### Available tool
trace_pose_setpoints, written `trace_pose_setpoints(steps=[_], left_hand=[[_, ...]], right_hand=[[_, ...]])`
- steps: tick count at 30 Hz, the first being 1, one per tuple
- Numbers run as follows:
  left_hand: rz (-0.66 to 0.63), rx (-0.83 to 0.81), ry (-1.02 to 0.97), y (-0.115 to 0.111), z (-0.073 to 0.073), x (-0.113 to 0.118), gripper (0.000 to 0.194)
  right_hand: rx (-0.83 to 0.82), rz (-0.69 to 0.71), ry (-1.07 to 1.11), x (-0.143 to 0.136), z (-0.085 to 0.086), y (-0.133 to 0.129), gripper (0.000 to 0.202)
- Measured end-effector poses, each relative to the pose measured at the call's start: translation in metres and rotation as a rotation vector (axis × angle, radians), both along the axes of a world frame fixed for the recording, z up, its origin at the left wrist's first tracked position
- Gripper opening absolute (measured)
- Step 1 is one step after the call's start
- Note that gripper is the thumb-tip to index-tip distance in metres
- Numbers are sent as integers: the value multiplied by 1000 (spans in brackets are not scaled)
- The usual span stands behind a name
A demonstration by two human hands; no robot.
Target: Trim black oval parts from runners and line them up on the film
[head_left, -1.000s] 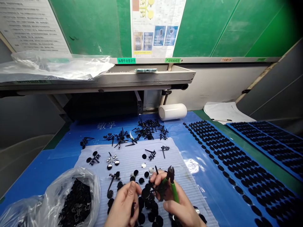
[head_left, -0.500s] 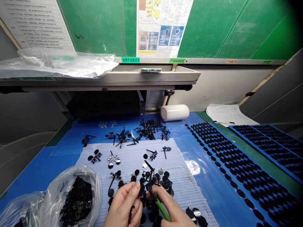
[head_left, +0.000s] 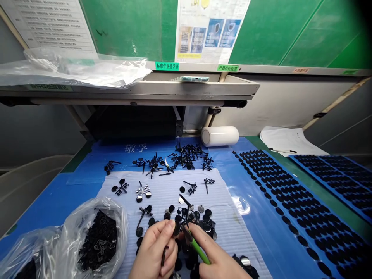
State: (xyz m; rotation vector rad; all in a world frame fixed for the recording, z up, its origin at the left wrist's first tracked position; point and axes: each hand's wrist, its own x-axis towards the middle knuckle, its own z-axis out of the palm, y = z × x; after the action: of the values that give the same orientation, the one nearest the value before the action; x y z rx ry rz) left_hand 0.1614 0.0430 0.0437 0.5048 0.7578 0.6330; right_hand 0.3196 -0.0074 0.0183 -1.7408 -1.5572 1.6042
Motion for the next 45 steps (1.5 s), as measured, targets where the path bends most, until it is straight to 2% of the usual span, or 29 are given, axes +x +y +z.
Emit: trace_pose_setpoints(steps=[4, 10, 13, 18, 21, 24, 28, 32, 36, 41, 43, 45], left_hand=[[19, -6, 1, 4, -2, 1, 34], [127, -35, 60, 11, -7, 0, 35], [171, -37, 115, 18, -15, -2, 36], [221, 48, 255, 35, -35, -3, 42], [243, 150, 403, 39, -47, -2, 41], [222, 345, 601, 34, -54, -3, 36], [143, 609, 870, 22, -58, -9, 28], [37, 749, 1051, 19, -58, -16, 31], [-94, 850, 1106, 30, -46, -28, 31], [-313, 879, 1132, 58, -22, -45, 27], [-308, 876, 1262, 75, -19, -49, 24], [-281, 856, 1439, 91, -24, -50, 19]], right_hand=[[70, 36, -7, -2, 3, 8, 76], [217, 120, -59, -5, 6, 29, 53], [249, 142, -115, -8, 5, 40, 40], [241, 214, -163, -12, -6, 67, 20], [208, 213, -153, -11, -14, 86, 17], [212, 187, -150, -7, -17, 99, 17], [224, 144, -130, -2, -19, 95, 18], [210, 80, -95, 3, -22, 78, 18], [198, 16, -105, 11, -19, 62, 18], [197, -63, -73, 18, -9, 49, 21], [202, -84, -64, 16, -8, 46, 23], [207, -101, -68, 12, -9, 44, 22]])
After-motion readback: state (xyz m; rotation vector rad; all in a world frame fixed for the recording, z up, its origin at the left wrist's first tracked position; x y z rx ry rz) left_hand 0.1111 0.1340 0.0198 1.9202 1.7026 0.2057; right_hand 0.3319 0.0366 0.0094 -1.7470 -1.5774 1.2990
